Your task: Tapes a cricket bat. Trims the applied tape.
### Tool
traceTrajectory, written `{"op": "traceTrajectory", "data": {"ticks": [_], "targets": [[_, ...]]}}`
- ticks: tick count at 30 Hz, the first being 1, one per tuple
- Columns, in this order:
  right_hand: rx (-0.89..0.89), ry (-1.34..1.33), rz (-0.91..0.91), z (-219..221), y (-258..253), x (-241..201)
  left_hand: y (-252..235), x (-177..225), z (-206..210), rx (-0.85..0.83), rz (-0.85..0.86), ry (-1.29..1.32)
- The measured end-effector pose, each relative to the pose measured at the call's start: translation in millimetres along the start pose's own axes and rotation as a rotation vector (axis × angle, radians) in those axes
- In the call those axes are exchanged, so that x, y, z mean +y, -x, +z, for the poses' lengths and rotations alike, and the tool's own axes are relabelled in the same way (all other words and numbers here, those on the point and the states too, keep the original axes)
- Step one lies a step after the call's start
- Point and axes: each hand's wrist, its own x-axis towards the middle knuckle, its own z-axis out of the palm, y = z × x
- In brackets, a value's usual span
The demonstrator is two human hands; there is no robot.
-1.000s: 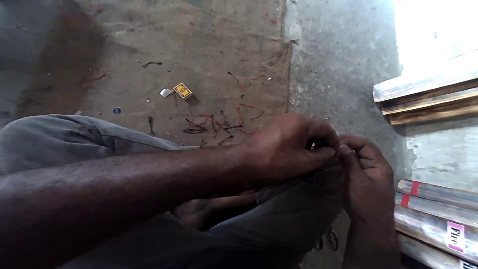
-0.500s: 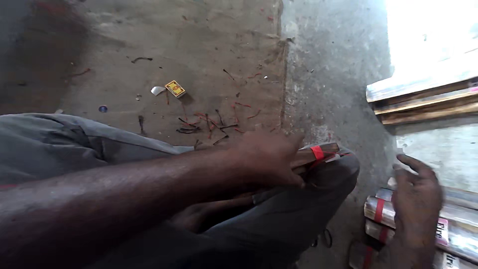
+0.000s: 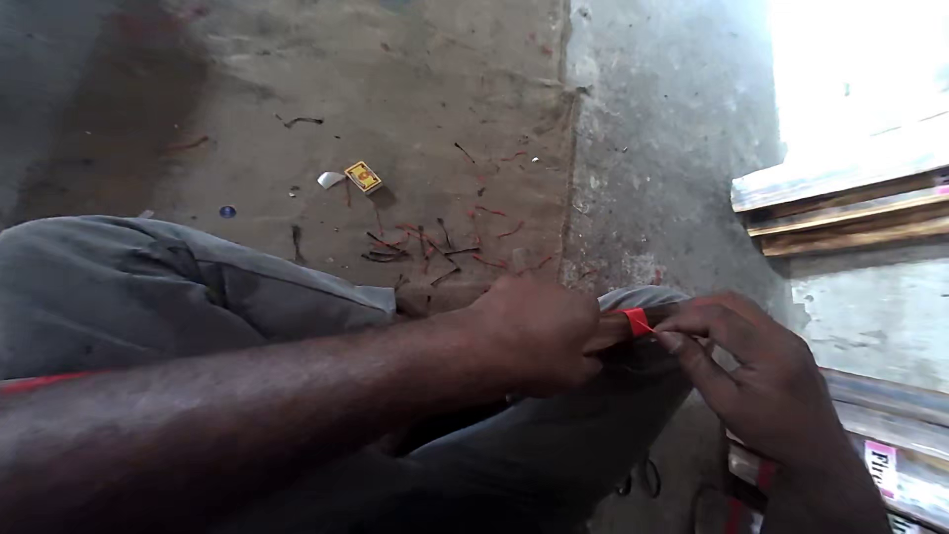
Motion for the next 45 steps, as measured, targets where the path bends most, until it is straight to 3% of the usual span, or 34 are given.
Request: {"op": "traceTrajectory", "data": {"ticks": [5, 12, 19, 21, 24, 27, 29, 31, 33, 34, 38, 40, 43, 45], "targets": [[-0.213, -0.487, -0.017, 2.5, -22.6, 17.7, 2.3, 4.4, 1.1, 0.001, 0.008, -0.018], [-0.256, -0.916, 0.008, 17.6, -31.0, 33.5, -1.8, -1.5, 2.5, 0.020, 0.026, -0.022], [0.016, -0.999, 0.398, 32.0, -32.7, -6.3, -0.9, -0.4, 5.6, 0.066, 0.033, -0.043], [0.082, -1.100, 0.451, 29.7, -33.3, -2.0, -3.6, -0.4, 1.4, 0.024, 0.014, -0.038], [0.348, -1.296, 0.503, 18.7, -11.8, 30.5, -6.3, -3.6, -2.1, 0.019, 0.036, -0.003], [0.706, -0.833, 0.651, 28.1, 44.6, 80.2, -8.6, -7.7, -5.4, 0.035, 0.038, 0.064], [0.606, -0.428, 0.802, 57.7, 115.5, 110.6, -9.7, -6.0, -11.6, 0.017, 0.040, 0.134], [0.230, -0.236, 0.985, 101.1, 193.7, 119.9, -9.7, -7.5, -13.4, 0.048, 0.064, 0.211], [-0.112, -0.135, 1.098, 142.4, 263.5, 103.0, -12.8, -8.7, -13.8, 0.075, 0.105, 0.280], [-0.163, -0.094, 1.127, 161.8, 290.2, 85.4, -14.1, -8.3, -14.7, 0.092, 0.115, 0.291], [-0.010, 0.176, 1.237, 218.2, 327.7, 17.7, -26.4, -0.7, -23.4, 0.195, 0.101, 0.231], [-0.066, 0.308, 1.292, 228.2, 334.2, 11.5, -36.8, 2.8, -29.2, 0.229, 0.085, 0.226], [-0.189, 0.095, 1.376, 206.4, 335.9, 19.1, -44.9, 2.4, -32.3, 0.286, 0.061, 0.260], [-0.169, -0.210, 1.404, 185.0, 340.4, 39.5, -45.7, -0.9, -30.7, 0.339, 0.059, 0.302]]}}
